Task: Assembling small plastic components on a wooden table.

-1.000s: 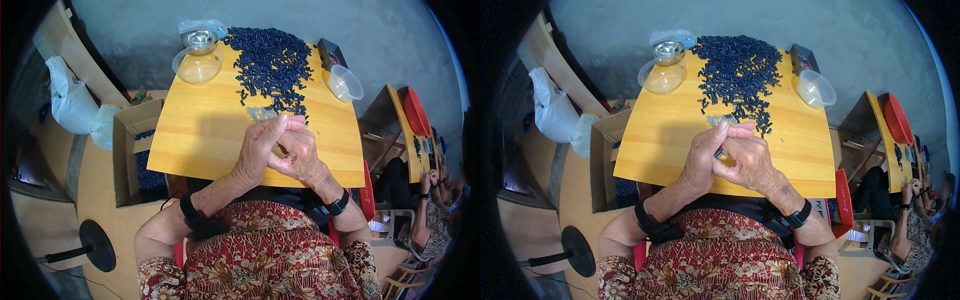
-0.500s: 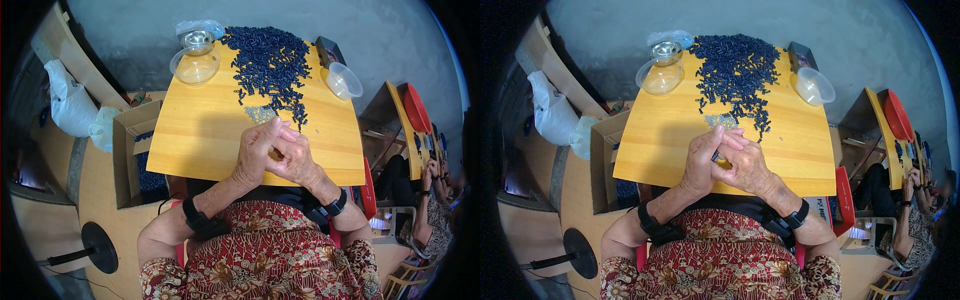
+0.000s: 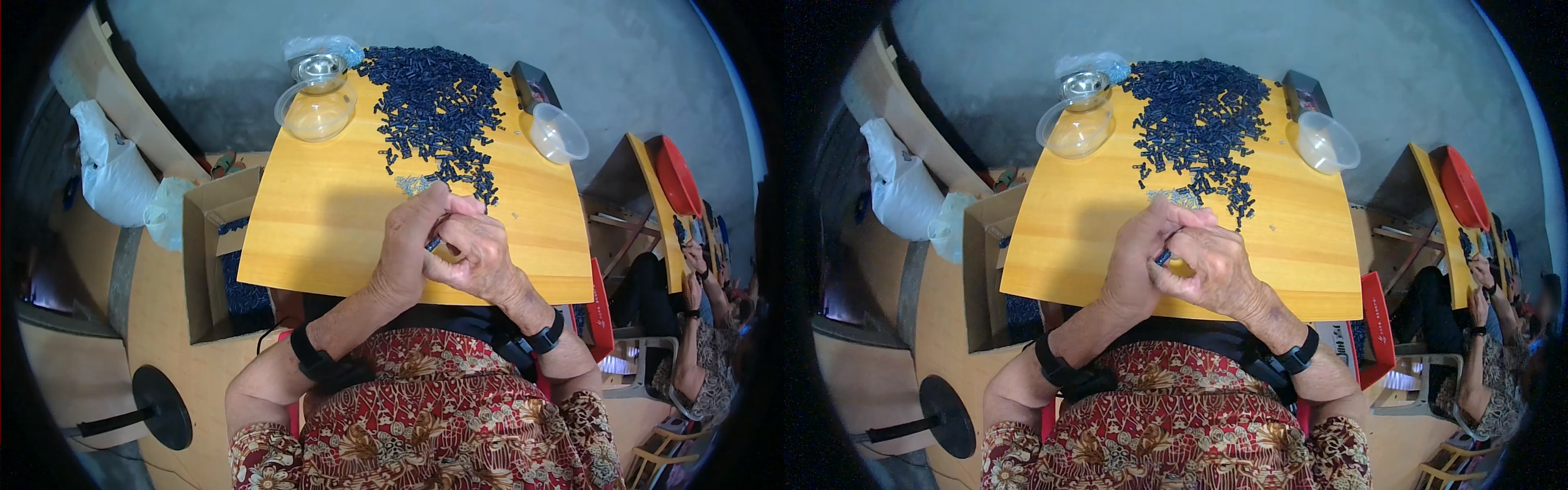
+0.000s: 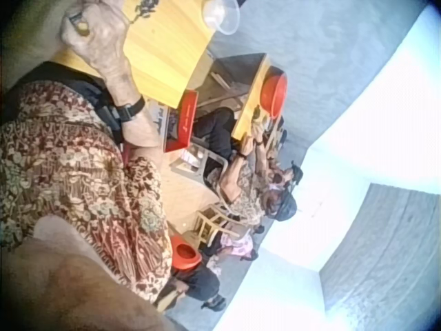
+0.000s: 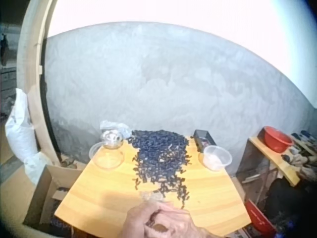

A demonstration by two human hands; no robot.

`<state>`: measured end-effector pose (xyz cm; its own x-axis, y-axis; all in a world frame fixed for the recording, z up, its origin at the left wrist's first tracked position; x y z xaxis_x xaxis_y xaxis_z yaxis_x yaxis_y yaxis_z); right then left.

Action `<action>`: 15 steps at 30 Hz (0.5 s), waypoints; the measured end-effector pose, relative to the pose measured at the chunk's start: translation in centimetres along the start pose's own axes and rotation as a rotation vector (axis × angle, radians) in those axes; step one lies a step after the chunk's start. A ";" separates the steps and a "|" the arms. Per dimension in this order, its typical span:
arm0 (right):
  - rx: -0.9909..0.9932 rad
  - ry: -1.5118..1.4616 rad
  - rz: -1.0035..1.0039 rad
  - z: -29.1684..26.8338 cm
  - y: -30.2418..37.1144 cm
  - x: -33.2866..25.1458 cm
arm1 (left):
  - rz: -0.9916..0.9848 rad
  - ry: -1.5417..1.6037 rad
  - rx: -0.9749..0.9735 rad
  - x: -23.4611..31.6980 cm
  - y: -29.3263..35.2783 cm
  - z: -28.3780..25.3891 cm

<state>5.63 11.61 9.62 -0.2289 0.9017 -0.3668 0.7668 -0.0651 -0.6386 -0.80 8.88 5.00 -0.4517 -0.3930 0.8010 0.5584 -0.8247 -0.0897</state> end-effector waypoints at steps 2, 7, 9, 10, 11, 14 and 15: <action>0.076 -0.030 -0.042 -0.8 -0.6 -0.3 | -0.010 0.036 0.034 0.1 0.0 -0.4; 0.150 0.008 -0.038 -2.3 -0.3 0.8 | -0.115 -0.067 0.218 -0.6 0.3 -3.0; 0.212 0.032 -0.036 -3.1 -0.4 1.0 | -0.161 -0.087 0.213 -1.4 0.4 -3.3; 0.218 0.037 -0.035 -3.3 -0.3 1.0 | -0.161 -0.090 0.206 -1.3 0.5 -3.1; 0.228 0.045 -0.031 -3.4 -0.2 1.2 | -0.159 -0.104 0.208 -1.3 0.5 -3.0; 0.249 0.045 -0.046 -3.6 0.0 1.8 | -0.149 -0.120 0.186 -1.0 0.4 -2.5; 0.251 0.033 -0.067 -3.6 0.1 1.8 | -0.142 -0.118 0.169 -0.9 0.4 -2.3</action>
<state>7.46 14.77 11.34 -0.2511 0.9209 -0.2983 0.5769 -0.1051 -0.8100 -1.79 8.02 2.89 -0.4550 -0.2196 0.8630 0.6082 -0.7845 0.1211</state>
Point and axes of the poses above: each hand's wrist, its own y-axis away from the middle knuckle, its own z-axis out of the palm, x = y × z, the point moved 9 cm from there along -y, towards the middle knuckle, and after that the axes turned 3 degrees about x, right-handed, at the moved point
